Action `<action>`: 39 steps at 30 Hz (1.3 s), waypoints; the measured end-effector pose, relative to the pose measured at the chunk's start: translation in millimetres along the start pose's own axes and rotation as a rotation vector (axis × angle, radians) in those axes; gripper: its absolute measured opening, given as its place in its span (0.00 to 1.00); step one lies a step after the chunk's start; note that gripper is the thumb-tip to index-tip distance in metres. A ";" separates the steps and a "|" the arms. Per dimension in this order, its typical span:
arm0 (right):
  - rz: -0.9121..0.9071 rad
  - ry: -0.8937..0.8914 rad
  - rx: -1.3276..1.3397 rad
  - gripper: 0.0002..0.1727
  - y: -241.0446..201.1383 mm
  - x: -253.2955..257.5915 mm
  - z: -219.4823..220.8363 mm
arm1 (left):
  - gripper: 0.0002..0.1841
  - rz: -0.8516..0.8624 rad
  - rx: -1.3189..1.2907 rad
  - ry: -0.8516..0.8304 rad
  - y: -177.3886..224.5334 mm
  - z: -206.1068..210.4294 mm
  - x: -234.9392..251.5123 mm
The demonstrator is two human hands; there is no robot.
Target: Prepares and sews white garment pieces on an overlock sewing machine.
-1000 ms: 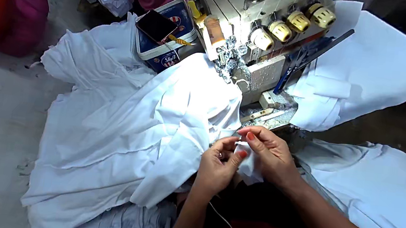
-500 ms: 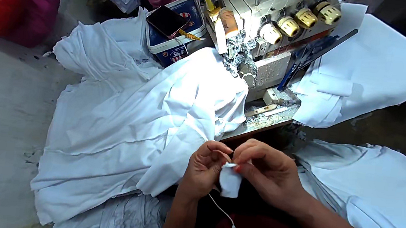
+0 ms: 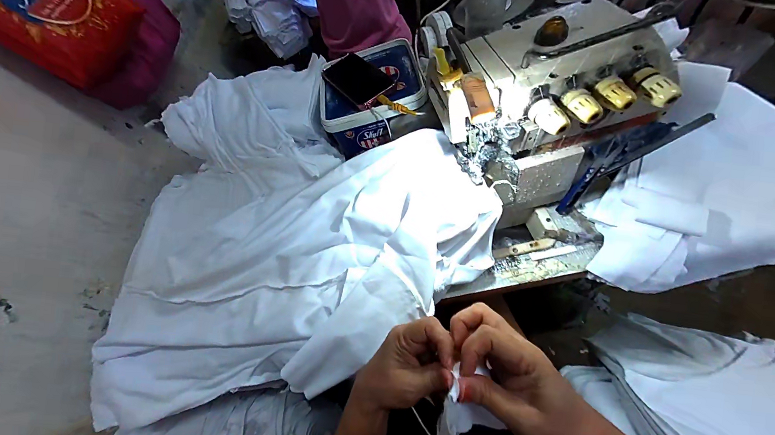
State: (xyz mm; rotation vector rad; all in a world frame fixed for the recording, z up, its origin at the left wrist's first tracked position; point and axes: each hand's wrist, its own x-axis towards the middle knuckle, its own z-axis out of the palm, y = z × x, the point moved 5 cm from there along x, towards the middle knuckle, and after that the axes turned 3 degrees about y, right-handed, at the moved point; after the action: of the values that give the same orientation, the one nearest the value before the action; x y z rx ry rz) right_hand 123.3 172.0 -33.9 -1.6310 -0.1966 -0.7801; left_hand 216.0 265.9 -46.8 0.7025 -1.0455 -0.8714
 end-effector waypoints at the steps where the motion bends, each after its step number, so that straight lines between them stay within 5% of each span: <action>1: -0.050 0.028 -0.116 0.15 -1.6 -0.4 -0.7 | 0.04 0.021 0.047 0.020 0.1 -2.6 0.6; 4: -0.167 0.135 -0.205 0.10 -8.8 -0.3 -7.2 | 0.07 0.049 0.277 0.062 11.0 -13.5 7.6; 7: 0.008 0.146 -0.047 0.09 -13.0 3.2 -16.9 | 0.05 -0.009 0.398 0.079 33.8 -19.5 18.0; 10: 0.209 -0.052 -0.018 0.12 -2.0 4.6 -19.7 | 0.10 -0.030 0.663 0.016 50.3 -16.5 31.0; 13: 0.261 -0.039 -0.035 0.12 0.7 6.0 -20.0 | 0.13 0.005 1.131 0.284 47.5 -15.8 32.0; 16: 0.360 0.200 0.003 0.09 3.1 7.8 -26.5 | 0.19 0.008 0.765 0.458 28.4 -6.7 13.3; 19: 0.482 0.294 0.081 0.08 8.9 6.8 -29.5 | 0.31 0.089 0.589 0.309 -0.7 10.6 -1.0; 24: 0.589 0.199 0.001 0.07 15.0 2.9 -33.0 | 0.08 0.327 1.095 0.184 8.2 -4.6 2.6; 30: 0.487 -0.156 -0.152 0.15 13.5 8.3 -36.6 | 0.13 0.105 1.281 -0.186 32.3 -6.7 24.0; 34: 0.414 -0.341 -0.031 0.20 8.2 11.0 -34.5 | 0.17 -0.120 0.986 -0.286 22.1 -15.9 33.8; 39: 0.316 -0.327 0.007 0.16 3.7 10.0 -38.3 | 0.05 -0.300 0.016 -0.219 -24.1 -16.0 30.1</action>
State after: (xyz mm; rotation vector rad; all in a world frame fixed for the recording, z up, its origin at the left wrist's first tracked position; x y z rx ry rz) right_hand 118.5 132.7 -30.4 -1.7236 -0.1666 -0.2703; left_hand 231.7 229.3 -59.4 0.8038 -1.1590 -1.2213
